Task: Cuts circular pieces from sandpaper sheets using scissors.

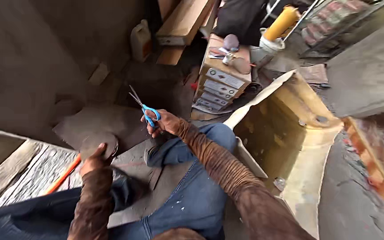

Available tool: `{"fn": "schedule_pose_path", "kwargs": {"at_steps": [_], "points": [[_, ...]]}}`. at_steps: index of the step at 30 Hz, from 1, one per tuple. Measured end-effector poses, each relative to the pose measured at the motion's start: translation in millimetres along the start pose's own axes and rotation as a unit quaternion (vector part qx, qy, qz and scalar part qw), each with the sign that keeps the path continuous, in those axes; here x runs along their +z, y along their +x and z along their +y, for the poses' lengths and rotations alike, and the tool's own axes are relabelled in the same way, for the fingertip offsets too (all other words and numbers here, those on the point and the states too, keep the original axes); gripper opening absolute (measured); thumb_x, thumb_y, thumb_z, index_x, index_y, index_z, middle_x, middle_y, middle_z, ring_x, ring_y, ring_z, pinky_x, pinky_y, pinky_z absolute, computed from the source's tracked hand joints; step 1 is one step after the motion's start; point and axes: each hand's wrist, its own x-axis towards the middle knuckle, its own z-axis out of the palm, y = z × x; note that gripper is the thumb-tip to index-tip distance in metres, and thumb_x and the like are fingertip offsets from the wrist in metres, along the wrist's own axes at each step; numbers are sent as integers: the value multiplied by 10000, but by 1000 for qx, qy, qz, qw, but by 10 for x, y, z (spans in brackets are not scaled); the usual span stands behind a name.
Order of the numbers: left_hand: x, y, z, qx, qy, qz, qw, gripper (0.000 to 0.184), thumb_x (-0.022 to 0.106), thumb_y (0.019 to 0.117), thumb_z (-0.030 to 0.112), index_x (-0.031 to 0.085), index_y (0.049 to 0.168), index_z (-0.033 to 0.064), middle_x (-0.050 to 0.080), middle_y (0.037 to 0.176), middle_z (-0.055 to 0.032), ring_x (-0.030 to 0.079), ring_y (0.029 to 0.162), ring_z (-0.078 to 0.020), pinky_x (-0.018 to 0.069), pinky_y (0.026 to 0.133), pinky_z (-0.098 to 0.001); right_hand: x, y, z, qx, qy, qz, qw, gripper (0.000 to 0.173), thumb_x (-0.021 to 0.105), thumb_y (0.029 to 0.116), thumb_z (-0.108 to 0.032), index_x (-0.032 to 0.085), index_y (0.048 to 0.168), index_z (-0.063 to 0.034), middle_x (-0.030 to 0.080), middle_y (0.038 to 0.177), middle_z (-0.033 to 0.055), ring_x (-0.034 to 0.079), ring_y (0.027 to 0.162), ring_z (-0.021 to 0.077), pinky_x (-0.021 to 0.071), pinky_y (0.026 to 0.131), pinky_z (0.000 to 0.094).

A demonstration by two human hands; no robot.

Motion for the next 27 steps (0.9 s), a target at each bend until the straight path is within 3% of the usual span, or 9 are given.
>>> {"fn": "schedule_pose_path", "kwargs": {"at_steps": [2, 4, 12, 16, 19, 22, 25, 27], "points": [[53, 19, 32, 13, -2, 12, 1000, 421, 727, 939, 150, 561, 1292, -7, 665, 1072, -141, 661, 866, -204, 589, 747, -408, 62, 70, 44, 0, 54, 115, 992, 505, 424, 1096, -454, 560, 1238, 11, 623, 701, 58, 649, 612, 159, 587, 595, 318], [57, 41, 35, 19, -1, 12, 1000, 412, 714, 944, 151, 555, 1291, -2, 659, 1061, -136, 657, 845, -194, 586, 729, -395, 179, 54, 102, 9, 79, 170, 982, 525, 438, 1090, -468, 550, 1265, 13, 633, 704, 74, 645, 592, 163, 575, 566, 311], [30, 145, -4, 28, -3, 3, 1000, 400, 732, 935, 163, 558, 1270, 33, 662, 1014, -117, 649, 774, -176, 570, 644, -361, 127, -165, -38, -31, 46, 156, 986, 508, 454, 1089, -454, 585, 1225, 18, 632, 688, 77, 647, 588, 161, 568, 562, 298], [0, -61, 61, 14, 15, -36, 999, 394, 691, 967, 144, 554, 1303, -9, 679, 1085, -142, 680, 877, -203, 606, 753, -399, 43, -311, 30, -74, -53, 27, 995, 453, 371, 1105, -342, 612, 1268, 5, 630, 729, 23, 594, 614, 91, 530, 614, 264], [-151, -44, -43, -3, 23, -4, 1000, 492, 775, 906, 200, 564, 1306, 5, 679, 1125, -167, 676, 919, -252, 590, 776, -436, -4, -224, 304, -39, -84, -88, 992, 517, 379, 1082, -474, 644, 1204, -46, 635, 714, 9, 611, 588, 104, 557, 556, 291], [-312, 35, -121, -26, 33, -3, 999, 612, 851, 825, 340, 596, 1308, 66, 692, 1137, -134, 681, 918, -240, 589, 775, -422, 70, -213, 392, 29, -88, -137, 986, 583, 374, 1047, -573, 663, 1129, -73, 620, 677, -5, 619, 593, 107, 572, 600, 300], [-145, 208, -55, -68, -74, 49, 994, 460, 801, 857, 109, 591, 1242, -29, 698, 1023, -205, 695, 789, -264, 600, 663, -420, 127, -172, 535, 93, -79, -153, 981, 585, 354, 1068, -544, 659, 1104, -45, 646, 678, 17, 652, 597, 119, 583, 613, 277], [-94, 254, -31, -79, -97, 60, 990, 453, 792, 853, 75, 581, 1237, -36, 697, 1006, -218, 697, 770, -273, 602, 648, -430, 173, -140, 613, 122, -72, -156, 977, 576, 356, 1073, -538, 657, 1078, -47, 637, 674, 16, 639, 592, 116, 561, 593, 262]]}}
